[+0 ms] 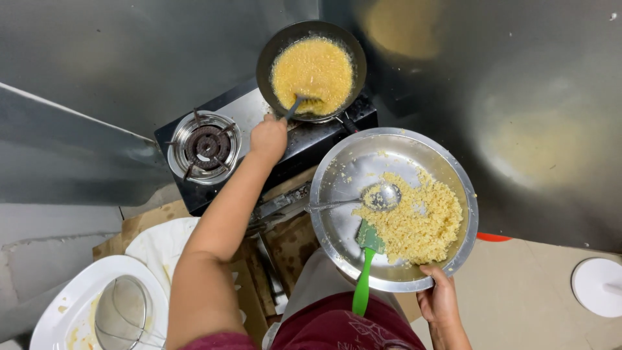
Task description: Transferring and stirring a yellow food mixture in a frying pan on a gas stove
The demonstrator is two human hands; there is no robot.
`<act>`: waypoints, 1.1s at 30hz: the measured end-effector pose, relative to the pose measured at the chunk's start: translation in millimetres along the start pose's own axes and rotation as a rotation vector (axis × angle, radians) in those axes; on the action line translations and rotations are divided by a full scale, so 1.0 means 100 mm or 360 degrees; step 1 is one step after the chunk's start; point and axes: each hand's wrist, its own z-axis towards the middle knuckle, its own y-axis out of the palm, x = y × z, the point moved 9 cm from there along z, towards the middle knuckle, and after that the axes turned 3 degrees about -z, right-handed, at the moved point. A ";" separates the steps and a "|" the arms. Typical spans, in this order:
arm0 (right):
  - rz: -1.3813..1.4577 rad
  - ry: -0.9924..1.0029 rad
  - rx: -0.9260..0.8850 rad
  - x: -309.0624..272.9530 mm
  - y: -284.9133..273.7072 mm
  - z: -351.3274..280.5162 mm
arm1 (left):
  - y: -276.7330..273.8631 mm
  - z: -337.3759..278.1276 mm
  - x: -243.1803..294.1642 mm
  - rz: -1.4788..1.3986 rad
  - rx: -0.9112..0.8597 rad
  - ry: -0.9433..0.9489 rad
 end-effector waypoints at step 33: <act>0.0012 0.0020 0.0042 0.08 -0.09 -0.10 | 0.11 0.21 0.42 -0.0172 -0.0040 -0.0067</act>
